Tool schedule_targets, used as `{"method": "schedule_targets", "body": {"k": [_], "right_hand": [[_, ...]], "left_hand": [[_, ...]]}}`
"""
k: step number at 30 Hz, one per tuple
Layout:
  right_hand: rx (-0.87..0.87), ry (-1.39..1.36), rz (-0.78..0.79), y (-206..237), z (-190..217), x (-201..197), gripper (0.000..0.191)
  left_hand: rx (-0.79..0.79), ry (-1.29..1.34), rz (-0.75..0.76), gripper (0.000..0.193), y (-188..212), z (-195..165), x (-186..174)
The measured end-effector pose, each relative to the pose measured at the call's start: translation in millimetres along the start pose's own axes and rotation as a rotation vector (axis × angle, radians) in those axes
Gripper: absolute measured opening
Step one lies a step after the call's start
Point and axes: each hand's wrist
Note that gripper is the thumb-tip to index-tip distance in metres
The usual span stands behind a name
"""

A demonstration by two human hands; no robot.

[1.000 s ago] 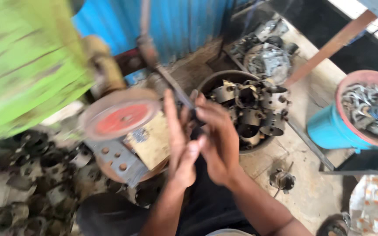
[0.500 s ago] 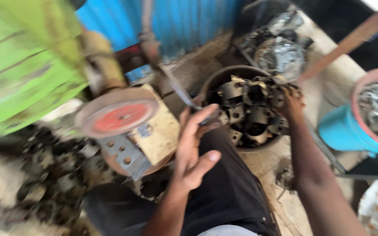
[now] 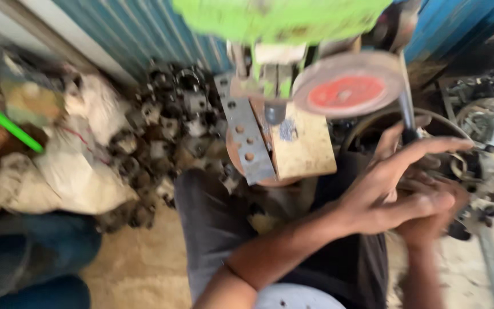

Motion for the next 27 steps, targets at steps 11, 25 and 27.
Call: {"method": "schedule_targets", "body": {"k": [11,25,27], "right_hand": [[-0.428,-0.190,0.208,-24.8,129.0,114.6,0.033],[-0.268,-0.058,0.060,-41.4,205.2,186.9,0.020],[-0.226,-0.028,0.058,-38.8,205.7,190.5,0.024]], "left_hand": [[0.143,-0.339,-0.068,0.061,-2.8,9.3,22.4],[0.041,-0.252,-0.023,0.062,2.5,-6.5,13.4],[0.016,-0.244,-0.017,0.062,3.7,-10.4,10.6]]}}
Point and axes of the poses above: each hand's wrist, its own y-axis away from the middle knuckle, its own x-axis out of the palm, z = x × y, and after that the axes turned 1 degree about x, right-handed
